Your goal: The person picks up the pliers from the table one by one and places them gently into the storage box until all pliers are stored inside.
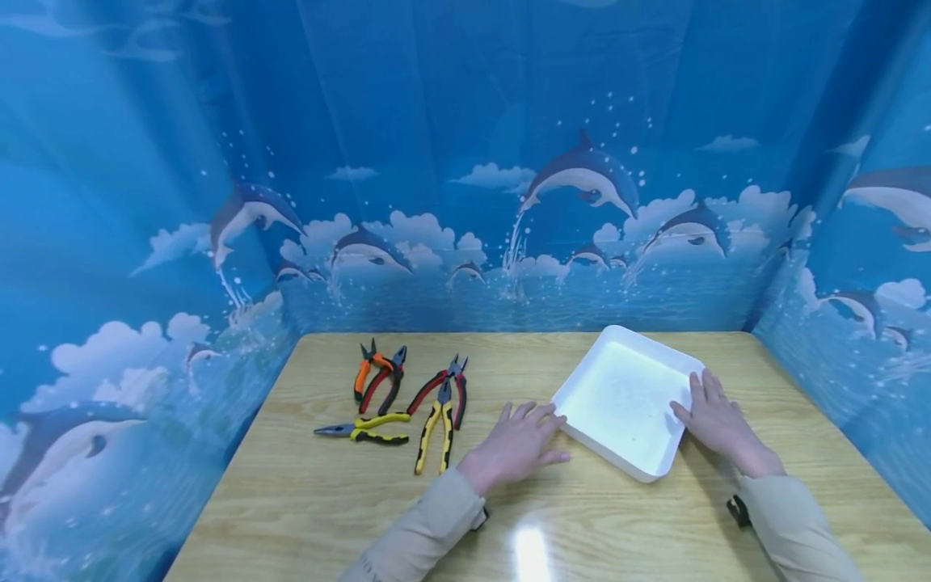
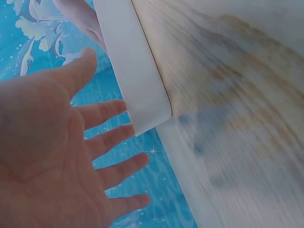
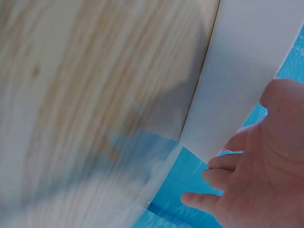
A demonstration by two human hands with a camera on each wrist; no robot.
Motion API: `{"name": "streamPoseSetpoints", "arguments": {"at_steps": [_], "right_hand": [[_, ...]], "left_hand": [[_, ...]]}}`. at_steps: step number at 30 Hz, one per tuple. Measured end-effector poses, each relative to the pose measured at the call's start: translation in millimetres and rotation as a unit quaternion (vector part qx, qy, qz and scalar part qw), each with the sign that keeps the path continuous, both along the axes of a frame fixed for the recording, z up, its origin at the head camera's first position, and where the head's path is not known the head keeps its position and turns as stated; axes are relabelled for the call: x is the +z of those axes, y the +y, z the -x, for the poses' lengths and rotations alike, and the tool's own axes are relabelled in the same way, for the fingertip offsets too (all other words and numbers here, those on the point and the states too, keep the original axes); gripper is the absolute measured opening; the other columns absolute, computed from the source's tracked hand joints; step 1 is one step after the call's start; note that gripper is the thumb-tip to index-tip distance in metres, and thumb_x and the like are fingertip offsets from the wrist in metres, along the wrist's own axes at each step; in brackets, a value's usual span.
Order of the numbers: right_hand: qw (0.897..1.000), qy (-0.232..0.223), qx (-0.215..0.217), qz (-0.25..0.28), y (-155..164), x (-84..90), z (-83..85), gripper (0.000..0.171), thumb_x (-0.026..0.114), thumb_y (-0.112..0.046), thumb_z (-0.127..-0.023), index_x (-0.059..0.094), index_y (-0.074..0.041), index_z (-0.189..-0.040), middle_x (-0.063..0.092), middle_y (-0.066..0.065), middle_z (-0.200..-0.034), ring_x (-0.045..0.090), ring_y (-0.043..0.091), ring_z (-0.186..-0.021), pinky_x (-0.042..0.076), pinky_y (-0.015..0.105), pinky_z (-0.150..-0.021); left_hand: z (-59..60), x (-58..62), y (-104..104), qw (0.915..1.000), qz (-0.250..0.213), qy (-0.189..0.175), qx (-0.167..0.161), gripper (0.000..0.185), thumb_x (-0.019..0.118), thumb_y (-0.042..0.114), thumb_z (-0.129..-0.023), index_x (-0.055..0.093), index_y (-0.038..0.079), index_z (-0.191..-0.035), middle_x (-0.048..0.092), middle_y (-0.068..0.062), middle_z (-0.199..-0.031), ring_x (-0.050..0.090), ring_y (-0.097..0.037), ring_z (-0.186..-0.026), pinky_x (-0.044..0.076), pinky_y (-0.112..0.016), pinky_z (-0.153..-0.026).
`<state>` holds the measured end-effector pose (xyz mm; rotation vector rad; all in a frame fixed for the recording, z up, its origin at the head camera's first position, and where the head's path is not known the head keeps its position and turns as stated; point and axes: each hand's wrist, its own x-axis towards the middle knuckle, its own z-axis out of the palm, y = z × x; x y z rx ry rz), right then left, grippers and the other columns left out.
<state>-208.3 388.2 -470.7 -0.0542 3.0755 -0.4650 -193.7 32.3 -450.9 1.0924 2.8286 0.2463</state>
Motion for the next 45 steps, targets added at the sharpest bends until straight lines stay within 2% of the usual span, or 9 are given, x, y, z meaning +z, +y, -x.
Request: {"name": "streamPoseSetpoints", "arguments": {"at_steps": [4, 13, 17, 22, 25, 28, 31, 38, 45], "right_hand": [[1.000, 0.000, 0.004, 0.003, -2, 1.0, 1.0, 0.080, 0.042, -0.037, -0.108, 0.010, 0.026, -0.147, 0.002, 0.050, -0.151, 0.006, 0.064, -0.142, 0.012, 0.080, -0.106], [1.000, -0.008, 0.016, 0.000, -8, 0.5, 3.0, 0.078, 0.043, -0.037, -0.108, 0.013, 0.024, -0.148, 0.002, 0.048, -0.153, 0.007, 0.063, -0.142, 0.012, 0.081, -0.105], [1.000, -0.007, 0.024, 0.001, -10, -0.3, 4.4, 0.078, 0.044, -0.036, -0.108, 0.014, 0.023, -0.148, 0.003, 0.047, -0.154, 0.008, 0.063, -0.142, 0.013, 0.081, -0.105], [0.999, -0.006, 0.036, 0.013, -10, -0.6, 6.5, 0.079, 0.045, -0.037, -0.108, 0.014, 0.023, -0.148, 0.002, 0.047, -0.154, 0.008, 0.063, -0.142, 0.014, 0.081, -0.104], [0.999, -0.006, 0.037, 0.019, -10, 1.6, 7.2, 0.083, 0.045, -0.042, -0.107, 0.013, 0.022, -0.150, 0.002, 0.046, -0.155, 0.006, 0.063, -0.142, 0.013, 0.082, -0.104], [0.999, -0.003, 0.031, 0.011, -11, 4.2, 7.0, 0.086, 0.043, -0.047, -0.107, 0.011, 0.020, -0.151, 0.002, 0.043, -0.156, 0.004, 0.062, -0.144, 0.011, 0.082, -0.104], [1.000, 0.001, 0.020, -0.004, -13, 7.6, 3.8, 0.085, 0.040, -0.048, -0.108, 0.012, 0.020, -0.151, 0.003, 0.042, -0.157, 0.003, 0.060, -0.145, 0.009, 0.082, -0.105], [0.999, 0.006, 0.015, -0.045, -18, 14.9, -10.5, 0.076, 0.045, -0.041, -0.107, 0.026, 0.022, -0.146, 0.021, 0.042, -0.153, 0.015, 0.059, -0.143, 0.017, 0.082, -0.103], [0.998, 0.018, 0.026, -0.054, -20, 13.0, -16.5, 0.074, 0.044, -0.041, -0.108, 0.030, 0.021, -0.145, 0.025, 0.040, -0.152, 0.019, 0.059, -0.142, 0.020, 0.082, -0.103]], "left_hand": [[-3.9, 0.6, -4, 1.0000, -0.001, 0.005, -0.002, 0.064, 0.047, 0.055, -0.102, 0.040, 0.021, -0.156, 0.035, -0.003, -0.162, 0.035, -0.032, -0.148, 0.027, -0.060, -0.118], [-15.8, 4.8, -11, 0.9999, -0.005, -0.009, 0.001, 0.063, 0.048, 0.052, -0.102, 0.041, 0.019, -0.155, 0.035, -0.004, -0.162, 0.036, -0.031, -0.147, 0.025, -0.059, -0.119], [-22.5, 4.7, -14, 1.0000, -0.002, 0.004, 0.002, 0.063, 0.049, 0.052, -0.101, 0.042, 0.020, -0.154, 0.037, -0.004, -0.161, 0.038, -0.030, -0.146, 0.027, -0.058, -0.118], [-24.9, 4.8, -15, 0.9998, 0.006, 0.018, 0.005, 0.061, 0.048, 0.054, -0.101, 0.044, 0.021, -0.153, 0.040, -0.003, -0.159, 0.039, -0.027, -0.145, 0.028, -0.057, -0.118], [-21.3, 6.2, -13, 0.9994, -0.003, 0.034, 0.005, 0.058, 0.047, 0.052, -0.102, 0.048, 0.019, -0.150, 0.047, -0.004, -0.154, 0.043, -0.026, -0.143, 0.031, -0.056, -0.117], [-13.4, 7.2, -9, 0.9976, -0.022, 0.066, 0.006, 0.056, 0.048, 0.051, -0.103, 0.052, 0.017, -0.148, 0.055, -0.004, -0.147, 0.049, -0.024, -0.138, 0.036, -0.053, -0.114], [-3.7, 6.1, -6, 0.9959, -0.035, 0.082, 0.016, 0.058, 0.049, 0.051, -0.103, 0.050, 0.016, -0.149, 0.054, -0.004, -0.148, 0.049, -0.025, -0.138, 0.039, -0.051, -0.113], [16.9, -3.5, 4, 0.9984, -0.029, 0.032, 0.037, 0.069, 0.047, 0.050, -0.104, 0.031, 0.011, -0.159, 0.031, -0.005, -0.164, 0.032, -0.032, -0.149, 0.031, -0.055, -0.117], [26.1, -9.6, 10, 0.9992, 0.015, 0.020, 0.032, 0.070, 0.041, 0.052, -0.105, 0.028, 0.012, -0.160, 0.029, -0.002, -0.165, 0.028, -0.029, -0.152, 0.027, -0.056, -0.119]]}}
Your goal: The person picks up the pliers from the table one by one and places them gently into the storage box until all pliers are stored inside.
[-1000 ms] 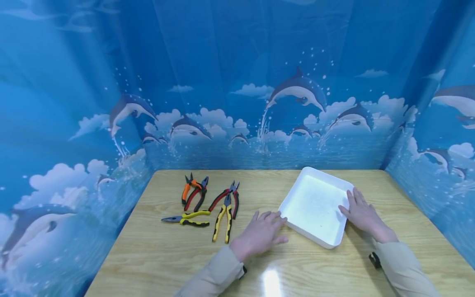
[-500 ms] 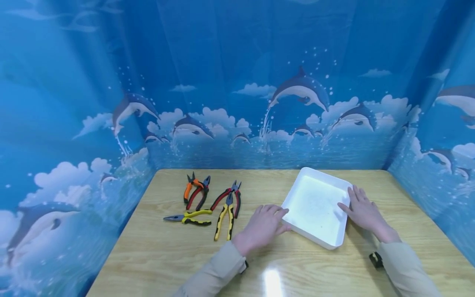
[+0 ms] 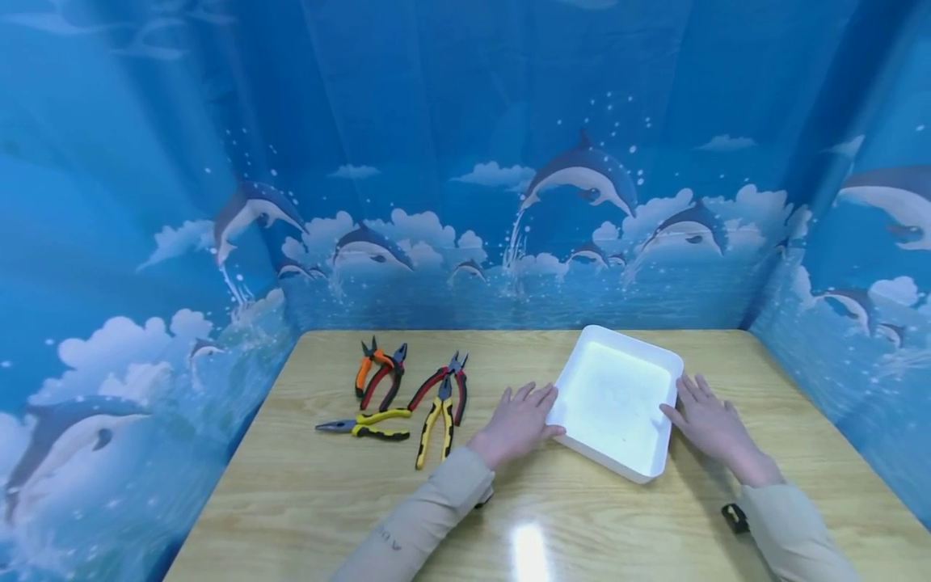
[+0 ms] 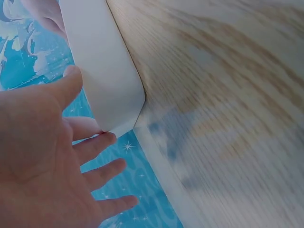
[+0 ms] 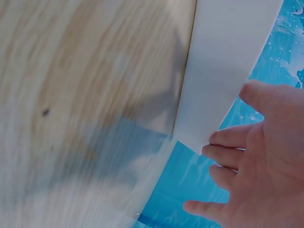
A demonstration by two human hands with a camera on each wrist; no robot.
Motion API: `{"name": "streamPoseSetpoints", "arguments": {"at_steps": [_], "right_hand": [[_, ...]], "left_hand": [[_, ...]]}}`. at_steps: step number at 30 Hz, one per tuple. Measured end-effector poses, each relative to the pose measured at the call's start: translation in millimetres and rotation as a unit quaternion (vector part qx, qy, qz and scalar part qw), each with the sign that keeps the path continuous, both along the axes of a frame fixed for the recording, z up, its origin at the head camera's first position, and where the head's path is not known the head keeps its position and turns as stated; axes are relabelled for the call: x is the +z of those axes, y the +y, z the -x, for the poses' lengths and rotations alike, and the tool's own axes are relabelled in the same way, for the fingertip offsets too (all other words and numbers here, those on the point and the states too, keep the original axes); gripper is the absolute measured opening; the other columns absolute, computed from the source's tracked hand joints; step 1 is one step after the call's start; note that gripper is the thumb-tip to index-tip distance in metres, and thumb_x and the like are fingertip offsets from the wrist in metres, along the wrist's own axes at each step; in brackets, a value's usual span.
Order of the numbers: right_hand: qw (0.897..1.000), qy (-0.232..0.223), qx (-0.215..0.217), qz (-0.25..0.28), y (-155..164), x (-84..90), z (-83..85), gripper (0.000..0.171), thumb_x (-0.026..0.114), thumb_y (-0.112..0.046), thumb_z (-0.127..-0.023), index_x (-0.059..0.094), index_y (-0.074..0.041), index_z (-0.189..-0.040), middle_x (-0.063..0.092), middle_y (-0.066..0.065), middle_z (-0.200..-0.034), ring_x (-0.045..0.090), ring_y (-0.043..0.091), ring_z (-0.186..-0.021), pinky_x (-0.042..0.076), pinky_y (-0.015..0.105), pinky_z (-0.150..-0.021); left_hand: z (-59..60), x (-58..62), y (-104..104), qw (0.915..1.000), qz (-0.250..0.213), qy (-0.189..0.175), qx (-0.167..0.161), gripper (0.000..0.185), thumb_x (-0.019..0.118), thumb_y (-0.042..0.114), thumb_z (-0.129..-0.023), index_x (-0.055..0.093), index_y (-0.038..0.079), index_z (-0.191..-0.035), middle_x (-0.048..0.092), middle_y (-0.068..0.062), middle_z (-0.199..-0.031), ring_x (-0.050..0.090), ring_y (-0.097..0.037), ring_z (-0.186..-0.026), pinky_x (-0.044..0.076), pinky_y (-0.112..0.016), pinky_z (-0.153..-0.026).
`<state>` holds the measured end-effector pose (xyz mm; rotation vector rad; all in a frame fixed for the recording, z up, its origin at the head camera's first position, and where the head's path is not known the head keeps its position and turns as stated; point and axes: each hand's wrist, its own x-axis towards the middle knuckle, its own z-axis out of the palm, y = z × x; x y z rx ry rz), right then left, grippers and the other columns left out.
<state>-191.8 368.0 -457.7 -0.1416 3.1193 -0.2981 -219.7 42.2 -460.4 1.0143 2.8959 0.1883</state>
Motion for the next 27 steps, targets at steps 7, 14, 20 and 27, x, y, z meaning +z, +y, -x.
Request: {"name": "streamPoseSetpoints", "arguments": {"at_steps": [7, 14, 20, 27], "right_hand": [[1.000, -0.007, 0.004, 0.020, -2, -2.1, 3.7, 0.073, 0.038, -0.041, -0.110, 0.025, 0.019, -0.149, 0.021, 0.039, -0.155, 0.015, 0.058, -0.144, 0.016, 0.081, -0.104], [1.000, -0.011, 0.004, 0.022, -6, -5.5, 8.2, 0.072, 0.035, -0.041, -0.110, 0.022, 0.017, -0.151, 0.018, 0.037, -0.158, 0.012, 0.057, -0.145, 0.014, 0.081, -0.106], [0.999, -0.024, 0.007, 0.032, -10, -5.9, 10.0, 0.071, 0.036, -0.039, -0.110, 0.020, 0.015, -0.153, 0.016, 0.035, -0.159, 0.009, 0.056, -0.146, 0.011, 0.081, -0.106], [0.999, -0.029, 0.016, 0.036, -15, -6.5, 12.2, 0.071, 0.037, -0.041, -0.110, 0.020, 0.013, -0.154, 0.016, 0.033, -0.161, 0.010, 0.055, -0.147, 0.011, 0.081, -0.106]], "left_hand": [[-1.1, 2.6, -2, 1.0000, 0.000, -0.006, 0.006, 0.071, 0.041, 0.054, -0.104, 0.029, 0.012, -0.160, 0.030, -0.003, -0.165, 0.027, -0.030, -0.152, 0.025, -0.056, -0.120], [-7.4, 5.4, -6, 0.9998, -0.001, -0.012, 0.019, 0.072, 0.045, 0.054, -0.104, 0.030, 0.012, -0.160, 0.031, -0.003, -0.164, 0.027, -0.029, -0.152, 0.025, -0.056, -0.120], [-11.8, 6.2, -10, 0.9997, 0.004, -0.005, 0.022, 0.071, 0.046, 0.054, -0.103, 0.032, 0.012, -0.159, 0.031, -0.003, -0.164, 0.027, -0.029, -0.152, 0.025, -0.056, -0.120], [-16.4, 4.1, -19, 0.9998, -0.003, -0.001, 0.018, 0.073, 0.047, 0.056, -0.102, 0.033, 0.012, -0.158, 0.028, -0.003, -0.166, 0.027, -0.030, -0.152, 0.024, -0.058, -0.120]]}}
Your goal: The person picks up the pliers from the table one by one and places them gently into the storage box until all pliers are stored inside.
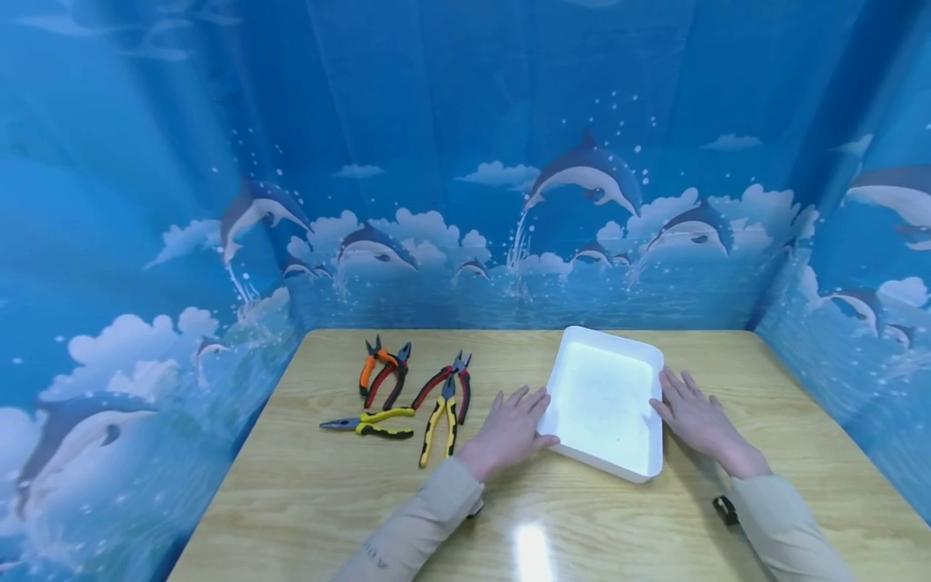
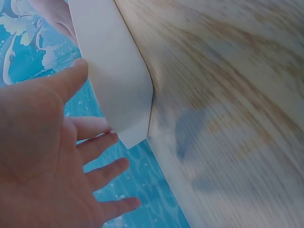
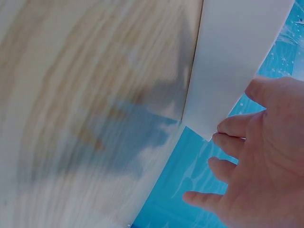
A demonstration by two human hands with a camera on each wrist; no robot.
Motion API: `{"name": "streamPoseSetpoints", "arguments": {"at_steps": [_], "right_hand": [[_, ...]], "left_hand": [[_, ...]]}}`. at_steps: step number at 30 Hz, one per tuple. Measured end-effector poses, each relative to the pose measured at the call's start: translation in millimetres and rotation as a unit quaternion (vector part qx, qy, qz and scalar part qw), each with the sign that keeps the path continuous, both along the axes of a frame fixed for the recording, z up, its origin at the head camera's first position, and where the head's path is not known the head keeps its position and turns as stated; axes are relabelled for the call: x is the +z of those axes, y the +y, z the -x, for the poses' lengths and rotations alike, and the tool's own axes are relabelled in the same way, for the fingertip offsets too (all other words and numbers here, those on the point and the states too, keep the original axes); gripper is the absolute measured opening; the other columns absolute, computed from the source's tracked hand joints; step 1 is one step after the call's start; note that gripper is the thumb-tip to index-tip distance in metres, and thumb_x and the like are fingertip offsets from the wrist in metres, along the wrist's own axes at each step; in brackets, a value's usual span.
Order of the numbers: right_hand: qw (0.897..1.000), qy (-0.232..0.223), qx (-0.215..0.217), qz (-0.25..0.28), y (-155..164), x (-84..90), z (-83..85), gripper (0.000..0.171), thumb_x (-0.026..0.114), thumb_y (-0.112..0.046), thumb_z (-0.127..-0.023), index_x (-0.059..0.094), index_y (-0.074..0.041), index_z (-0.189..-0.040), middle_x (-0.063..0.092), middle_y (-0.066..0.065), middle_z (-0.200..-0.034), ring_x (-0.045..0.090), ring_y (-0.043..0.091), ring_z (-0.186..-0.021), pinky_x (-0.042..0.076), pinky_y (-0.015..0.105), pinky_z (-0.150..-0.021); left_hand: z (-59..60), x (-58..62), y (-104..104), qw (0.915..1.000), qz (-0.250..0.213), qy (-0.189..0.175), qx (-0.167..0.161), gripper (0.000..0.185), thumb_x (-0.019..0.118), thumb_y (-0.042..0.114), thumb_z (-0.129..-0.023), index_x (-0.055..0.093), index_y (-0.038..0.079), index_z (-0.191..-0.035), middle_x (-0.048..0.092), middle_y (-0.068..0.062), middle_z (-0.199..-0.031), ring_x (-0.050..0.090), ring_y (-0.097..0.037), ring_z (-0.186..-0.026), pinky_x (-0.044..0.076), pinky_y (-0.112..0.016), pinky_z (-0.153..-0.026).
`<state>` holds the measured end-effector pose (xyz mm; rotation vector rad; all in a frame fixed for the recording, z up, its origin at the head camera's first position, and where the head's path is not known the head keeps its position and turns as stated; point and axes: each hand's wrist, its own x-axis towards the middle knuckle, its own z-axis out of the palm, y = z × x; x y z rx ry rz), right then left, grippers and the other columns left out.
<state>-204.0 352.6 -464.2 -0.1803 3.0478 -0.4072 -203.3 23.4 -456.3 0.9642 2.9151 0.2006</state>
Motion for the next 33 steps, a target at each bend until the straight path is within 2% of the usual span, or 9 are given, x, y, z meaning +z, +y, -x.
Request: {"name": "streamPoseSetpoints", "arguments": {"at_steps": [8, 16, 23, 33], "right_hand": [[1.000, 0.012, 0.017, 0.008, -2, -3.8, 5.6, 0.072, 0.039, -0.041, -0.109, 0.022, 0.013, -0.153, 0.017, 0.032, -0.161, 0.011, 0.056, -0.146, 0.013, 0.083, -0.104], [1.000, 0.002, 0.029, 0.007, -11, 2.1, 6.0, 0.071, 0.039, -0.041, -0.109, 0.022, 0.012, -0.154, 0.017, 0.030, -0.162, 0.012, 0.055, -0.147, 0.014, 0.082, -0.105], [0.999, 0.018, 0.041, 0.022, -13, -1.2, 9.2, 0.072, 0.042, -0.042, -0.108, 0.026, 0.012, -0.153, 0.020, 0.030, -0.161, 0.014, 0.055, -0.147, 0.015, 0.083, -0.104], [0.999, -0.004, 0.042, 0.008, -23, 4.5, 10.8, 0.070, 0.044, -0.037, -0.108, 0.024, 0.012, -0.154, 0.019, 0.031, -0.161, 0.013, 0.055, -0.147, 0.015, 0.081, -0.106]], "left_hand": [[-2.8, -3.0, -6, 0.9999, 0.005, 0.011, -0.005, 0.073, 0.045, 0.057, -0.102, 0.034, 0.011, -0.158, 0.027, -0.004, -0.166, 0.027, -0.031, -0.152, 0.024, -0.058, -0.119], [-8.6, -1.1, -11, 0.9999, 0.008, 0.005, 0.006, 0.073, 0.046, 0.057, -0.102, 0.034, 0.011, -0.158, 0.028, -0.004, -0.166, 0.026, -0.031, -0.152, 0.023, -0.058, -0.120], [-13.6, 0.0, -15, 0.9996, 0.012, 0.024, 0.005, 0.071, 0.045, 0.055, -0.103, 0.037, 0.009, -0.157, 0.031, -0.004, -0.164, 0.030, -0.030, -0.150, 0.028, -0.057, -0.118], [-22.6, 0.3, -18, 0.9989, 0.021, 0.038, 0.017, 0.072, 0.046, 0.056, -0.102, 0.039, 0.009, -0.155, 0.033, -0.007, -0.163, 0.032, -0.032, -0.149, 0.026, -0.059, -0.118]]}}
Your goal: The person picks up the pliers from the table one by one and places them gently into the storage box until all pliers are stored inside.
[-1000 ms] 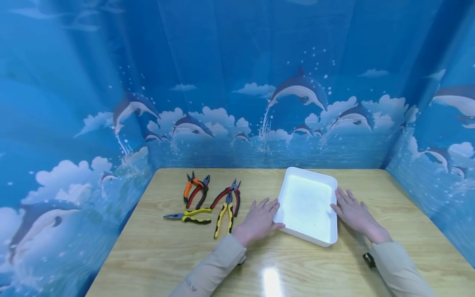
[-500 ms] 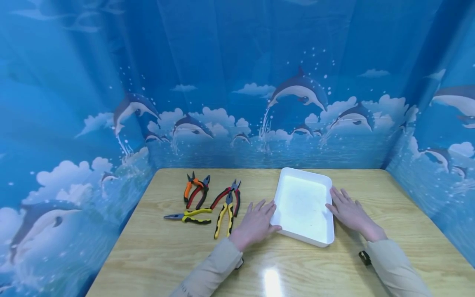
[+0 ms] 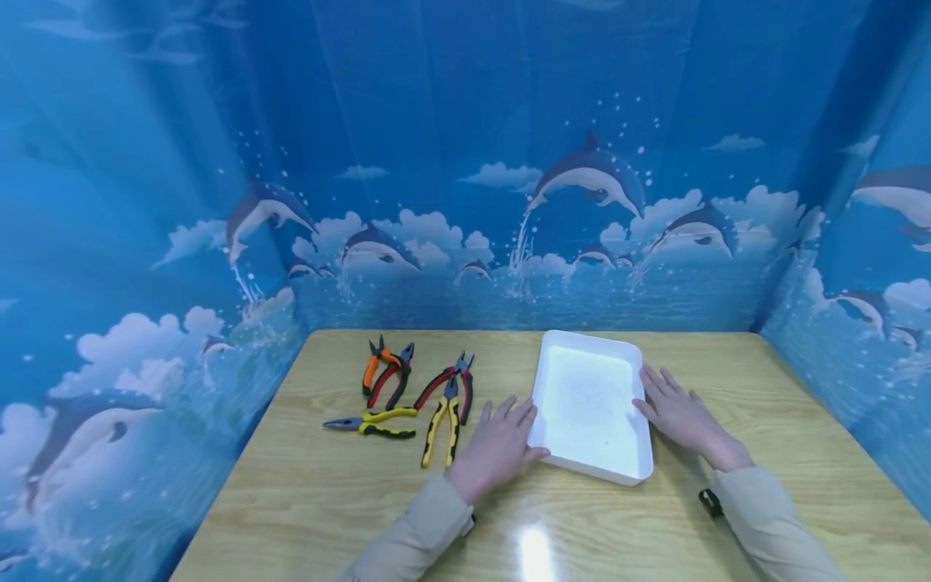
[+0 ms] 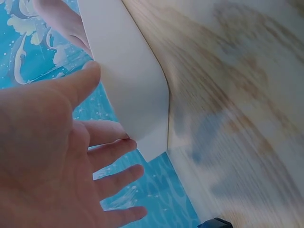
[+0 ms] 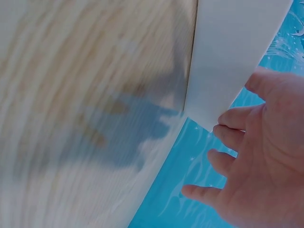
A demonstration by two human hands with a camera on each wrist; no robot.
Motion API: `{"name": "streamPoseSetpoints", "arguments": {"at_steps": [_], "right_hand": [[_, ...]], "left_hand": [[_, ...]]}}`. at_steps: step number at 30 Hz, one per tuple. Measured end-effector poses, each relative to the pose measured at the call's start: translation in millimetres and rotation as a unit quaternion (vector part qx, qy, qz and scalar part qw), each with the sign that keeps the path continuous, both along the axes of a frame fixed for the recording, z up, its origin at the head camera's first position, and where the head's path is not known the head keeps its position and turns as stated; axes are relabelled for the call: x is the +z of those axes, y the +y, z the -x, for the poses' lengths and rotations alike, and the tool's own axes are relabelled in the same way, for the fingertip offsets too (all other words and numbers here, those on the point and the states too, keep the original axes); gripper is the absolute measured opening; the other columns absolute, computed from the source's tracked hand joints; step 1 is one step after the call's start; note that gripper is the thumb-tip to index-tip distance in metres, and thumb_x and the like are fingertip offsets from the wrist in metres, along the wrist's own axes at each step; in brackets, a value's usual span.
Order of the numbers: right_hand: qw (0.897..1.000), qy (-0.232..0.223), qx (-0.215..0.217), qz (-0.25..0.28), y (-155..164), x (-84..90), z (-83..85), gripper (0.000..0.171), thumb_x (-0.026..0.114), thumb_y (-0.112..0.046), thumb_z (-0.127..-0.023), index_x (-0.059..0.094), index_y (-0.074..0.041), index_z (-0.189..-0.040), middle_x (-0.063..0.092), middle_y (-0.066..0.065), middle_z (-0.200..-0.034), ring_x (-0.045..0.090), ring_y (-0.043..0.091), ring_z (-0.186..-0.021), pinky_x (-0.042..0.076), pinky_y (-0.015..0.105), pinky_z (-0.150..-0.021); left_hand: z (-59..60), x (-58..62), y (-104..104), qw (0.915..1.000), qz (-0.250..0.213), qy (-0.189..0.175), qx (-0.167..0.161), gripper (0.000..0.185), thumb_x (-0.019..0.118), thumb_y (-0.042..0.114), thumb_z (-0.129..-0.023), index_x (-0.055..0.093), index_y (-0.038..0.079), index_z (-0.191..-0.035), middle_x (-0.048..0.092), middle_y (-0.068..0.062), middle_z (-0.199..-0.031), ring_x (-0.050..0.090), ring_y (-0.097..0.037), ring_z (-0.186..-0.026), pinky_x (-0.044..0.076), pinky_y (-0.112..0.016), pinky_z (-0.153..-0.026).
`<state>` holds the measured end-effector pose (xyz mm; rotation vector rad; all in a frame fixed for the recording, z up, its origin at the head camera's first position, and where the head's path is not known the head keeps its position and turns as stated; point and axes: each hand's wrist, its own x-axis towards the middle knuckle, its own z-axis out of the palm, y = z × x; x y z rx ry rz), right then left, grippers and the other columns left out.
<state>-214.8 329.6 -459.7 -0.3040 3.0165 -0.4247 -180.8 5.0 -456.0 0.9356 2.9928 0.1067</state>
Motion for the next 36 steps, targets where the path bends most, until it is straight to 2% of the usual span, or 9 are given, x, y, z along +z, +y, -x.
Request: {"name": "streamPoseSetpoints", "arguments": {"at_steps": [8, 12, 16, 24, 36], "right_hand": [[1.000, 0.011, 0.001, 0.006, 0, -2.9, 2.0, 0.074, 0.045, -0.041, -0.107, 0.022, 0.011, -0.154, 0.019, 0.032, -0.160, 0.013, 0.055, -0.146, 0.015, 0.081, -0.105], [0.999, 0.033, -0.002, 0.008, 4, 2.3, -5.7, 0.075, 0.048, -0.042, -0.106, 0.023, 0.010, -0.155, 0.020, 0.032, -0.160, 0.012, 0.055, -0.147, 0.015, 0.082, -0.104], [0.999, 0.045, 0.016, 0.003, 1, 9.5, -17.8, 0.075, 0.053, -0.041, -0.104, 0.029, 0.010, -0.153, 0.026, 0.030, -0.159, 0.016, 0.054, -0.147, 0.018, 0.082, -0.104], [0.998, 0.034, 0.045, -0.007, -9, 9.2, -34.3, 0.071, 0.058, -0.037, -0.102, 0.037, 0.011, -0.149, 0.034, 0.031, -0.155, 0.024, 0.055, -0.144, 0.023, 0.081, -0.102], [0.998, 0.025, 0.055, 0.012, -13, 8.1, -34.5, 0.070, 0.053, -0.039, -0.104, 0.035, 0.010, -0.151, 0.031, 0.030, -0.157, 0.021, 0.053, -0.146, 0.020, 0.080, -0.105]], "left_hand": [[-4.0, 1.0, -1, 0.9999, 0.015, 0.001, 0.004, 0.072, 0.045, 0.059, -0.101, 0.041, 0.011, -0.155, 0.036, -0.006, -0.162, 0.035, -0.031, -0.148, 0.027, -0.060, -0.118], [0.8, 2.1, -1, 0.9997, -0.007, -0.022, -0.007, 0.070, 0.046, 0.057, -0.102, 0.041, 0.011, -0.155, 0.038, -0.006, -0.161, 0.033, -0.031, -0.149, 0.026, -0.059, -0.118], [8.9, 5.6, -4, 0.9988, -0.025, -0.041, -0.007, 0.070, 0.052, 0.056, -0.100, 0.041, 0.013, -0.155, 0.039, -0.004, -0.160, 0.030, -0.031, -0.150, 0.026, -0.058, -0.119], [17.3, 4.6, -9, 0.9976, -0.032, -0.061, -0.005, 0.078, 0.053, 0.059, -0.097, 0.035, 0.013, -0.158, 0.032, -0.002, -0.164, 0.027, -0.031, -0.152, 0.026, -0.060, -0.118], [16.1, 2.9, -14, 0.9971, -0.042, -0.064, -0.007, 0.082, 0.056, 0.059, -0.096, 0.034, 0.009, -0.158, 0.032, -0.005, -0.164, 0.026, -0.032, -0.152, 0.025, -0.061, -0.118]]}}
